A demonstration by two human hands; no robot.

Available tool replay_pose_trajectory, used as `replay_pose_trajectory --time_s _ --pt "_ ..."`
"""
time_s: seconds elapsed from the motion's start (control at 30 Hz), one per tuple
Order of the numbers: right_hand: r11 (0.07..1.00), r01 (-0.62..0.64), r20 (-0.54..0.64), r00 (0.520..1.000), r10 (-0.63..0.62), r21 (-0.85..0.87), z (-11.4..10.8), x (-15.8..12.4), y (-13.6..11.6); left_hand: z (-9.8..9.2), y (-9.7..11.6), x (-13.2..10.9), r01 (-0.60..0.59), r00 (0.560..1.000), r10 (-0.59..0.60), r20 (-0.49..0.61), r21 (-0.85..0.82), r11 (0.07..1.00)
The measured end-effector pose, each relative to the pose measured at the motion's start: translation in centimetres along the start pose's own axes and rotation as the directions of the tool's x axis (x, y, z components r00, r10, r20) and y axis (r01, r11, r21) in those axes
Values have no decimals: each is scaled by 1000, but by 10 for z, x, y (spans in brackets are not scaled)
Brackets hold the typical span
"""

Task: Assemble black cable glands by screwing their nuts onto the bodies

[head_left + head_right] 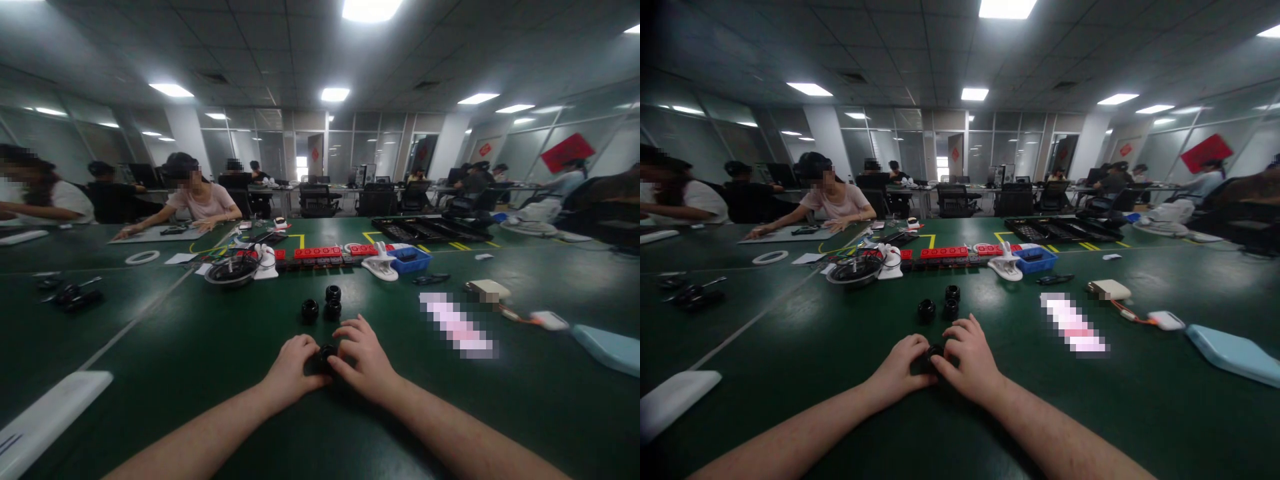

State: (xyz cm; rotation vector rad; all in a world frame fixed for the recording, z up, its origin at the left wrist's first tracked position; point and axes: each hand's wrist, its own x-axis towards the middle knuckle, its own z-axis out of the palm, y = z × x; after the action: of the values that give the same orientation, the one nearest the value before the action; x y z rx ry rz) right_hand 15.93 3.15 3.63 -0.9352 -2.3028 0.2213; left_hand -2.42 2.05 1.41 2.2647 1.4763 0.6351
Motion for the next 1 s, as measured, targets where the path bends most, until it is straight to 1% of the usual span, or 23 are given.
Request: replay_pose_trajectory --time_s 0.07,0.13,0.23,0.3,0.4,0.47,0.63,0.8,1.0 --pt "999 -6 1 1000 6 -44 1 1 -1 0 0 0 5 1000 -5 2 0 1000" --pt "997 -38 0 999 38 -60 3 1 0 1 0 0 9 1000 -9 3 -1 1000" --pt "992 -122 2 992 122 -32 6 2 2 0 0 -1 3 1000 -3 6 -3 1000" --pt "989 -147 10 989 147 12 7 2 2 0 0 -1 -4 1000 4 5 -2 1000" --pt "991 -116 42 993 113 63 7 1 1 0 -1 -1 -7 1000 7 5 -2 1000" --pt "994 -88 61 995 84 66 5 1 0 1 -1 -1 -12 1000 12 6 0 1000" --pt "999 -34 71 997 34 4 4 2 -2 1 -2 -1 -24 1000 25 -10 5 1000" --pt "997 -28 64 997 33 -77 7 2 -5 0 0 -1 -15 1000 15 -2 3 1000" --pt "997 -20 46 999 24 -79 12 2 -3 2 0 -1 -17 1000 17 -13 30 999"
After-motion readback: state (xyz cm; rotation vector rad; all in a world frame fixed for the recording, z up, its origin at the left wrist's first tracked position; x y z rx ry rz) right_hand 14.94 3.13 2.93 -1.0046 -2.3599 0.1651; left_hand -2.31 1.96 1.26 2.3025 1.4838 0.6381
